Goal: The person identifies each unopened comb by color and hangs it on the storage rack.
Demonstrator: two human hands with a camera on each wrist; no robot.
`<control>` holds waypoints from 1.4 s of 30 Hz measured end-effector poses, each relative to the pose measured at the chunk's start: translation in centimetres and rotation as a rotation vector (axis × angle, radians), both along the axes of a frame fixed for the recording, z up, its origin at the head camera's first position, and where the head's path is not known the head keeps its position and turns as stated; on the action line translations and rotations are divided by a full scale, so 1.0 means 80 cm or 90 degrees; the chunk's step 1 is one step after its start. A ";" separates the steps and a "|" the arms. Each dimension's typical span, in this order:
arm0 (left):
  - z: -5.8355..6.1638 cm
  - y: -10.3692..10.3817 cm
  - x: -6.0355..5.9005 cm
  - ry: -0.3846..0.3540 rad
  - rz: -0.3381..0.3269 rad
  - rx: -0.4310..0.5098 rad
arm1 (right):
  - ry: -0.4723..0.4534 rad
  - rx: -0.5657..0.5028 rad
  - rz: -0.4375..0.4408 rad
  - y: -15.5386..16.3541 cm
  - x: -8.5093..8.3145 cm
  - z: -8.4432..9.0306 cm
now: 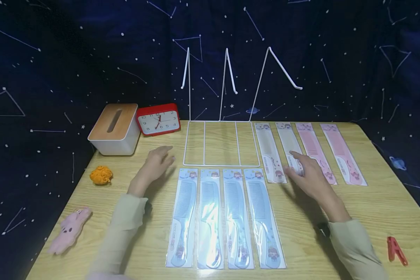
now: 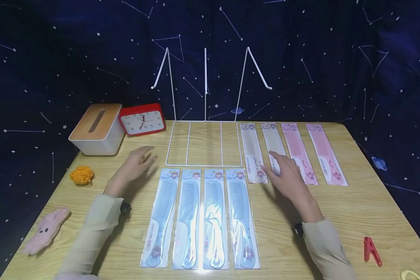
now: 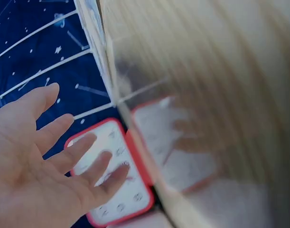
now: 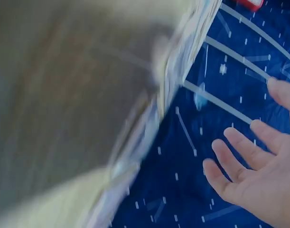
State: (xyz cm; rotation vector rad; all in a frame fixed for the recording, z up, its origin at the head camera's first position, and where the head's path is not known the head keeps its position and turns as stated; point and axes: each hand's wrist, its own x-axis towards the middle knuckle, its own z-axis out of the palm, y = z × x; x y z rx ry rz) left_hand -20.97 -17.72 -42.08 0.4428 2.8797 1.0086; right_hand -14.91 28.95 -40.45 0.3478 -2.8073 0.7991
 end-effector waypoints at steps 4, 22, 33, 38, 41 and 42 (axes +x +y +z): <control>-0.010 0.002 -0.010 -0.065 -0.053 0.067 | -0.084 -0.063 -0.003 -0.018 0.013 -0.005; -0.029 0.013 -0.056 -0.132 -0.097 0.061 | -0.233 0.035 0.112 -0.077 0.065 -0.020; -0.028 0.014 -0.056 -0.152 -0.103 0.033 | -0.284 0.059 0.062 -0.106 0.086 -0.020; -0.026 0.016 -0.055 -0.154 -0.106 0.030 | -0.315 0.029 0.032 -0.106 0.089 -0.018; -0.026 0.018 -0.054 -0.153 -0.106 0.027 | -0.328 0.010 0.028 -0.103 0.088 -0.018; -0.026 0.018 -0.054 -0.154 -0.105 0.025 | -0.327 0.003 0.034 -0.102 0.088 -0.017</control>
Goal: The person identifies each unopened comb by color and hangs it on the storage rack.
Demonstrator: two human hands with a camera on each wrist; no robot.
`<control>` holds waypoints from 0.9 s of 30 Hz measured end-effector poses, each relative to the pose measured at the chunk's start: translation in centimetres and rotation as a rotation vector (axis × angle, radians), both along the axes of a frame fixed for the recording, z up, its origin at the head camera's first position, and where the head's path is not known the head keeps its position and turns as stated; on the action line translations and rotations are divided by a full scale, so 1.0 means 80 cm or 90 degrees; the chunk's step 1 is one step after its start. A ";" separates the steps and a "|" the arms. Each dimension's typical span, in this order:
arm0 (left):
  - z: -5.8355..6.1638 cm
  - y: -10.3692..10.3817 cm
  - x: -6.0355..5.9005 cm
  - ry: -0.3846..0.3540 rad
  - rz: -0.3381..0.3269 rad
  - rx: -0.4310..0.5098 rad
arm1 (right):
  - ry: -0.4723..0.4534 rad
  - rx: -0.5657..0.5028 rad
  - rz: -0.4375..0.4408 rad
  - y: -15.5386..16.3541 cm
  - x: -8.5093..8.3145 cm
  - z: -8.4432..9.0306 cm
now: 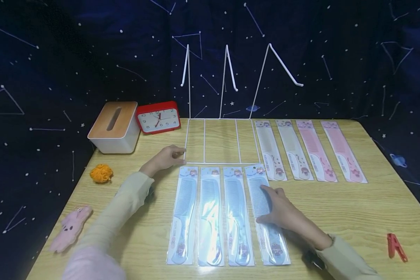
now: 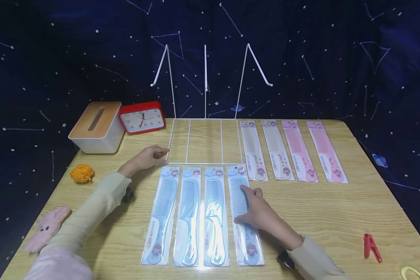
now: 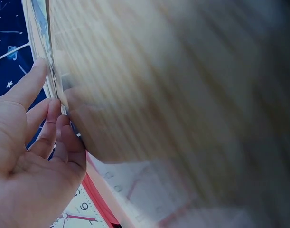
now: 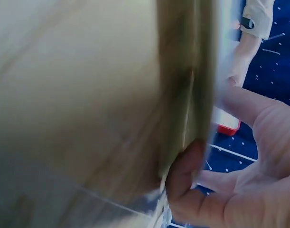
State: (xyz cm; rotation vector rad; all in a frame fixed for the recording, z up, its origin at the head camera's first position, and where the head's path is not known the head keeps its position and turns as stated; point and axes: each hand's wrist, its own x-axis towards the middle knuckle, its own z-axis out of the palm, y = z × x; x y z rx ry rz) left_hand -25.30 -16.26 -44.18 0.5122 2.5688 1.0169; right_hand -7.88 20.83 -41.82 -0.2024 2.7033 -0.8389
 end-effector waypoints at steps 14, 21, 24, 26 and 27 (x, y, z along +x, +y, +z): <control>-0.001 0.000 0.000 -0.004 0.016 -0.003 | 0.126 -0.133 0.044 -0.009 -0.010 0.070; 0.001 0.002 0.001 0.011 0.009 0.007 | 0.182 -0.304 0.143 -0.059 -0.040 0.122; 0.001 0.001 0.001 0.010 0.009 0.011 | 0.202 -0.344 0.185 -0.085 -0.055 0.146; -0.001 0.001 0.001 0.007 0.009 0.016 | 0.219 -0.355 0.210 -0.100 -0.065 0.158; -0.001 0.000 0.000 0.007 0.007 0.017 | 0.226 -0.353 0.219 -0.106 -0.070 0.163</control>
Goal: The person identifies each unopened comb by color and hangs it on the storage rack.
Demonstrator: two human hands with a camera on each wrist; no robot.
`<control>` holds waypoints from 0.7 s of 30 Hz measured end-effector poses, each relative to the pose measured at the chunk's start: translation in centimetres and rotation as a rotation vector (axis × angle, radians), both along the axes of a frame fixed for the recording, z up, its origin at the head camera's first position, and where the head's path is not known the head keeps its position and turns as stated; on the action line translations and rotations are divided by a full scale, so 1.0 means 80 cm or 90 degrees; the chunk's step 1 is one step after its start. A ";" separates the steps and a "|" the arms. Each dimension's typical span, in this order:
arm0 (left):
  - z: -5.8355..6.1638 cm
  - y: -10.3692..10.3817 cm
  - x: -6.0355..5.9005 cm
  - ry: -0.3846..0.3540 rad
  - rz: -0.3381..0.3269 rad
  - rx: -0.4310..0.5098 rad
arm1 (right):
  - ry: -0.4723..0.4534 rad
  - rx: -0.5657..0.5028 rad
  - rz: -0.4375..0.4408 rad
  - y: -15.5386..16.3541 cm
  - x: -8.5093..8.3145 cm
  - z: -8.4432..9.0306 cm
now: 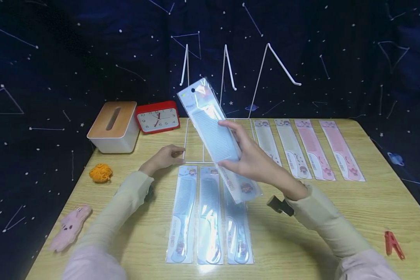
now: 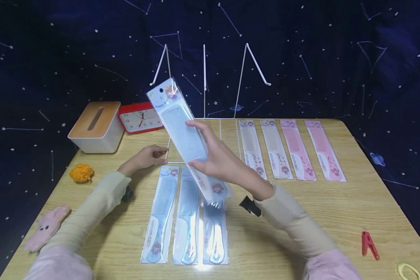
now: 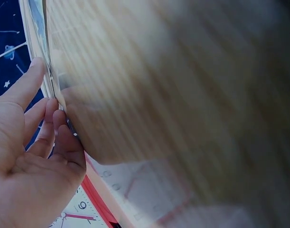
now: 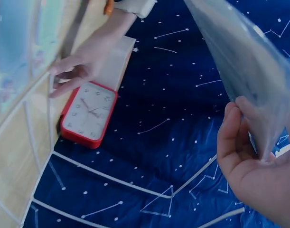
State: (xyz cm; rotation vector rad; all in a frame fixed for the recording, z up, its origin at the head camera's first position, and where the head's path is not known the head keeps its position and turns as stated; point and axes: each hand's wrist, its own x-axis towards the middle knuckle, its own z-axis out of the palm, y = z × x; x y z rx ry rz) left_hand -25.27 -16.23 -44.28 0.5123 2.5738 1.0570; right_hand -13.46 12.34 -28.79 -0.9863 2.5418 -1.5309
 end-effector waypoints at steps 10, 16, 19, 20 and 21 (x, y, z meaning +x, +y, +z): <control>-0.002 0.000 -0.002 -0.002 -0.003 0.008 | 0.019 0.060 -0.024 -0.030 -0.025 0.011; -0.001 -0.001 -0.001 -0.012 -0.006 0.001 | 0.021 0.058 -0.033 -0.034 -0.034 0.006; 0.000 -0.001 0.000 -0.008 -0.010 0.000 | 0.020 0.046 -0.037 -0.039 -0.050 0.002; 0.000 -0.001 0.001 -0.006 -0.012 0.003 | 0.013 0.037 -0.037 -0.041 -0.058 -0.001; 0.000 -0.001 0.001 -0.003 -0.013 0.005 | -0.004 0.025 -0.034 -0.044 -0.066 -0.003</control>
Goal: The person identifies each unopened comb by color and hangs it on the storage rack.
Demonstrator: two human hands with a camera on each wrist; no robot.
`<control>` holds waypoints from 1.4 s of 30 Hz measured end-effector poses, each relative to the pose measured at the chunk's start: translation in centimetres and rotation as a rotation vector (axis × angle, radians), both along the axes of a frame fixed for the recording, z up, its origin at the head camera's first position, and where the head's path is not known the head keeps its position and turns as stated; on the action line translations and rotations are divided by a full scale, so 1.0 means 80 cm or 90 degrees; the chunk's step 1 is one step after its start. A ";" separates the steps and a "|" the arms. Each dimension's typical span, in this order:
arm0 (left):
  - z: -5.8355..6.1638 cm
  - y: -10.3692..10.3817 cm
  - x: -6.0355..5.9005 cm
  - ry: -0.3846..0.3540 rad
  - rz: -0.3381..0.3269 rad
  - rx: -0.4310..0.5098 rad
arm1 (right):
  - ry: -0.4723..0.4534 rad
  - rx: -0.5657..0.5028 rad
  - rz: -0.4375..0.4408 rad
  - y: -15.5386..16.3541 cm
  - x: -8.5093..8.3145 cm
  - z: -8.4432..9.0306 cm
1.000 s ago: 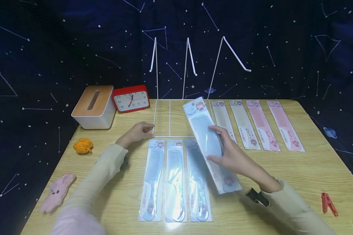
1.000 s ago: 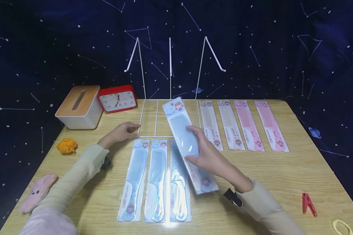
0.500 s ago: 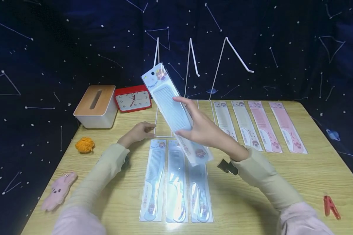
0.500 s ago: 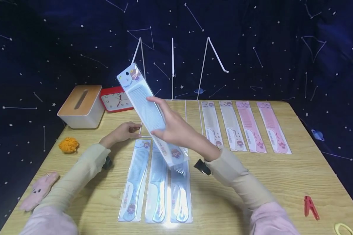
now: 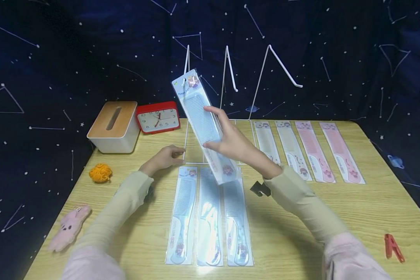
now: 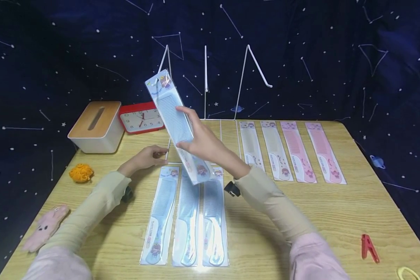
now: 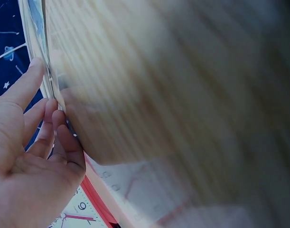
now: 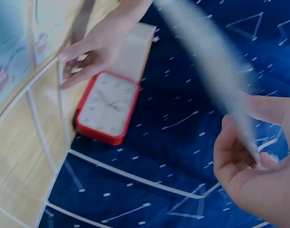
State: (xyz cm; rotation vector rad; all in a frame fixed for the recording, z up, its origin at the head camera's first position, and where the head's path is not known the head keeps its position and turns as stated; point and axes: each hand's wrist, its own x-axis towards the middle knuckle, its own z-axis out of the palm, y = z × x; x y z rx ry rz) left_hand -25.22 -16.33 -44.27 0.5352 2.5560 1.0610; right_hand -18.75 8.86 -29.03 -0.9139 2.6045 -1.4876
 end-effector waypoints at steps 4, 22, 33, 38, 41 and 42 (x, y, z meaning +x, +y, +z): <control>0.000 0.002 -0.001 0.004 -0.001 0.005 | -0.057 -0.023 -0.007 -0.007 -0.038 -0.010; -0.003 0.002 -0.004 0.002 0.006 -0.015 | -0.140 -0.065 -0.028 -0.017 -0.141 -0.042; -0.005 0.001 -0.004 -0.010 0.004 -0.008 | -0.096 -0.052 -0.086 0.006 -0.111 -0.059; -0.004 0.001 -0.003 -0.007 0.009 -0.012 | -0.151 -0.013 -0.134 0.034 -0.061 -0.065; -0.004 0.001 -0.003 -0.009 0.011 -0.013 | -0.167 0.040 -0.131 0.054 -0.026 -0.079; -0.003 0.001 -0.003 -0.007 0.011 -0.014 | -0.167 0.060 -0.127 0.060 -0.014 -0.085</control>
